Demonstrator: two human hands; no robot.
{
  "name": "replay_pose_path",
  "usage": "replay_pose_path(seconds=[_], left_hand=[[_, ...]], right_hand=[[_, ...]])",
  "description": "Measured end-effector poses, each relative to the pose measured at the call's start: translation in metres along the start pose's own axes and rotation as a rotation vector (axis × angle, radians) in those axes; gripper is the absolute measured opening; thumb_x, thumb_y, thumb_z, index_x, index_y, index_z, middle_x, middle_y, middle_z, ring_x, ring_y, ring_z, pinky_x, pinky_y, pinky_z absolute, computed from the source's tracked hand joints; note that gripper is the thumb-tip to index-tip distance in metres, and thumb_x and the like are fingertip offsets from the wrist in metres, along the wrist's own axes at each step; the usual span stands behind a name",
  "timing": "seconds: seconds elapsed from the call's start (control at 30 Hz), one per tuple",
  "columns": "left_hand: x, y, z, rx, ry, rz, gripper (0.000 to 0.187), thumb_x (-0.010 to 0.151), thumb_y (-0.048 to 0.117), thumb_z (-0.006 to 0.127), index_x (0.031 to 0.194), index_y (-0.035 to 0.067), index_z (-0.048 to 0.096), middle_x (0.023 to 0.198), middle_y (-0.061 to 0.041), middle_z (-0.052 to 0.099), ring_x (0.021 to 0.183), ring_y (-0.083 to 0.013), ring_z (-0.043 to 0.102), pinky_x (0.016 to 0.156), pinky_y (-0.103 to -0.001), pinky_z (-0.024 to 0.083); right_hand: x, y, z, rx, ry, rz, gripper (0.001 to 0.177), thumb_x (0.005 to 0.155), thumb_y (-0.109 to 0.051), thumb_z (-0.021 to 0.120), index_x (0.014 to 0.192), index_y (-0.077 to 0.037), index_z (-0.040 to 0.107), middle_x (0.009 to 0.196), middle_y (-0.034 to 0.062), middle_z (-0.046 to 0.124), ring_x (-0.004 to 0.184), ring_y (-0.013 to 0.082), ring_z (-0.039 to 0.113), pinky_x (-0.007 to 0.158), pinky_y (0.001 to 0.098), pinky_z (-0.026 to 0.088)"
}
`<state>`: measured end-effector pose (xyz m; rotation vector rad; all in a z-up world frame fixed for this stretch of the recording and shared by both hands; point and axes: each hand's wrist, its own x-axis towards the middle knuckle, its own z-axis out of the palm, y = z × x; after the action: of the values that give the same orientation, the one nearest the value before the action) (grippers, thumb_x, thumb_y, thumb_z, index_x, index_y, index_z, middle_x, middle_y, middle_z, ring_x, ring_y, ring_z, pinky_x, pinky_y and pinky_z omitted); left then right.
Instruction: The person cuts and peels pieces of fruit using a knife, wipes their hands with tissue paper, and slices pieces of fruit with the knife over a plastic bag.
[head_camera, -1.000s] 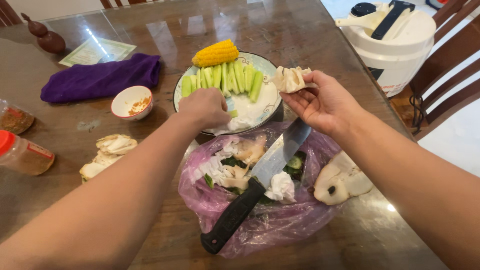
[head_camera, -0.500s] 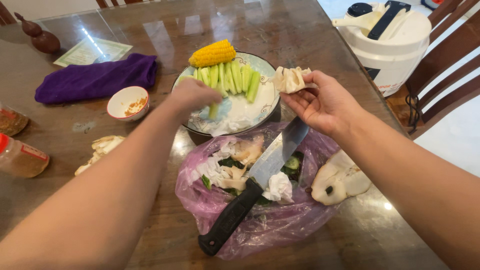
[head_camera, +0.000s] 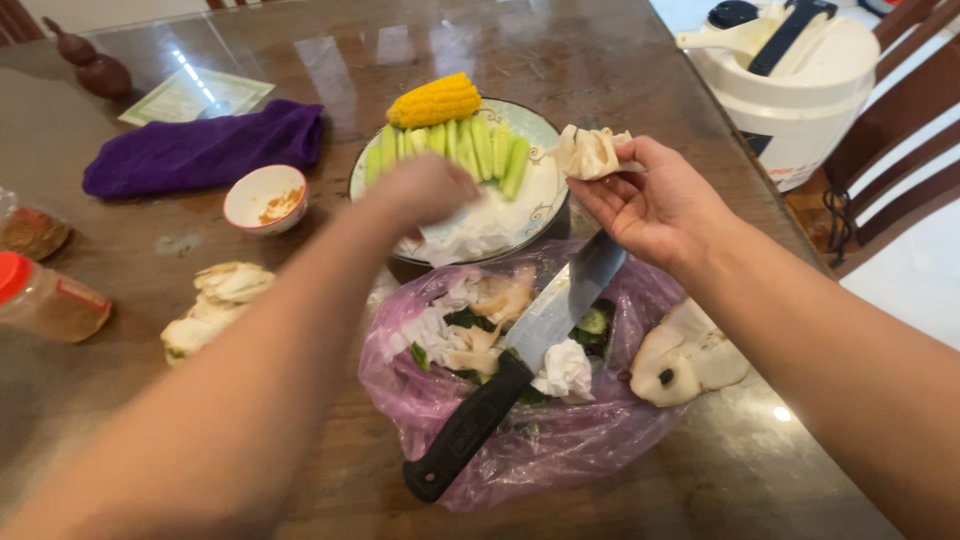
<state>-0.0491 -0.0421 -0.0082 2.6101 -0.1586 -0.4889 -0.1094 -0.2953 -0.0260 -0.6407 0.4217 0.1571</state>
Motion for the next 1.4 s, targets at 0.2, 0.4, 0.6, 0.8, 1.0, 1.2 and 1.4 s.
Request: replay_pose_path(seconds=[0.2,0.4,0.6,0.8,1.0,1.2,1.4], left_hand=[[0.005,0.023,0.058,0.333,0.034,0.150,0.064,0.100,0.063,0.063,0.110,0.001,0.077,0.115,-0.022,0.073,0.107,-0.0380,0.069,0.096,-0.044,0.053],[0.001,0.038,0.061,0.228,0.089,0.279,0.045,0.095,0.047,0.067,0.095,0.005,0.084,0.095,-0.021,0.076,0.088,-0.0381,0.073,0.087,-0.045,0.055],[0.012,-0.012,0.011,-0.037,0.275,0.085,0.037,0.091,0.039,0.073,0.096,0.003,0.080,0.094,-0.021,0.078,0.091,-0.0359,0.075,0.085,-0.047,0.058],[0.034,-0.032,0.055,0.406,0.152,-0.011,0.027,0.084,0.014,0.066,0.105,0.000,0.076,0.116,-0.025,0.073,0.109,-0.0371,0.072,0.096,-0.044,0.056],[0.048,0.044,0.081,0.091,0.197,0.221,0.034,0.086,0.030,0.071,0.106,0.004,0.081,0.112,-0.023,0.075,0.108,-0.0361,0.072,0.100,-0.040,0.055],[0.054,0.059,0.082,-0.148,0.398,0.444,0.030,0.083,0.020,0.067,0.110,0.015,0.080,0.105,-0.022,0.075,0.101,-0.0395,0.071,0.093,-0.045,0.054],[-0.001,0.000,0.053,-0.053,0.107,0.390,0.036,0.079,0.013,0.066,0.111,0.013,0.081,0.100,-0.016,0.079,0.094,-0.0297,0.076,0.090,-0.040,0.057]], right_hand=[[0.004,0.003,-0.004,-0.009,-0.019,-0.019,0.024,0.095,-0.010,0.059,0.114,0.004,0.056,0.118,0.0155,0.065,0.111,0.0306,0.073,0.101,0.0458,0.065],[-0.003,-0.004,-0.004,-0.006,-0.022,-0.050,0.029,0.094,-0.011,0.057,0.117,0.007,0.058,0.118,0.0181,0.066,0.113,0.0316,0.074,0.103,0.0441,0.065],[-0.008,-0.007,-0.004,0.048,0.003,-0.058,0.031,0.095,-0.010,0.058,0.120,0.008,0.055,0.121,0.0191,0.066,0.115,0.0321,0.073,0.104,0.0444,0.064],[-0.011,-0.007,-0.002,0.034,0.041,-0.087,0.032,0.096,-0.011,0.058,0.121,0.008,0.055,0.122,0.0181,0.064,0.116,0.0311,0.073,0.105,0.0445,0.065],[-0.007,-0.013,-0.006,0.034,0.002,-0.135,0.030,0.094,-0.010,0.058,0.117,0.008,0.056,0.123,0.0186,0.065,0.115,0.0316,0.073,0.105,0.0447,0.064],[-0.012,-0.032,-0.015,-0.112,0.016,-0.219,0.027,0.093,-0.011,0.059,0.115,0.003,0.056,0.121,0.0165,0.066,0.116,0.0287,0.072,0.106,0.0448,0.063],[-0.002,-0.018,0.002,-0.159,0.027,-0.123,0.025,0.094,-0.011,0.058,0.116,0.000,0.056,0.117,0.0142,0.064,0.115,0.0295,0.072,0.105,0.0450,0.064]])
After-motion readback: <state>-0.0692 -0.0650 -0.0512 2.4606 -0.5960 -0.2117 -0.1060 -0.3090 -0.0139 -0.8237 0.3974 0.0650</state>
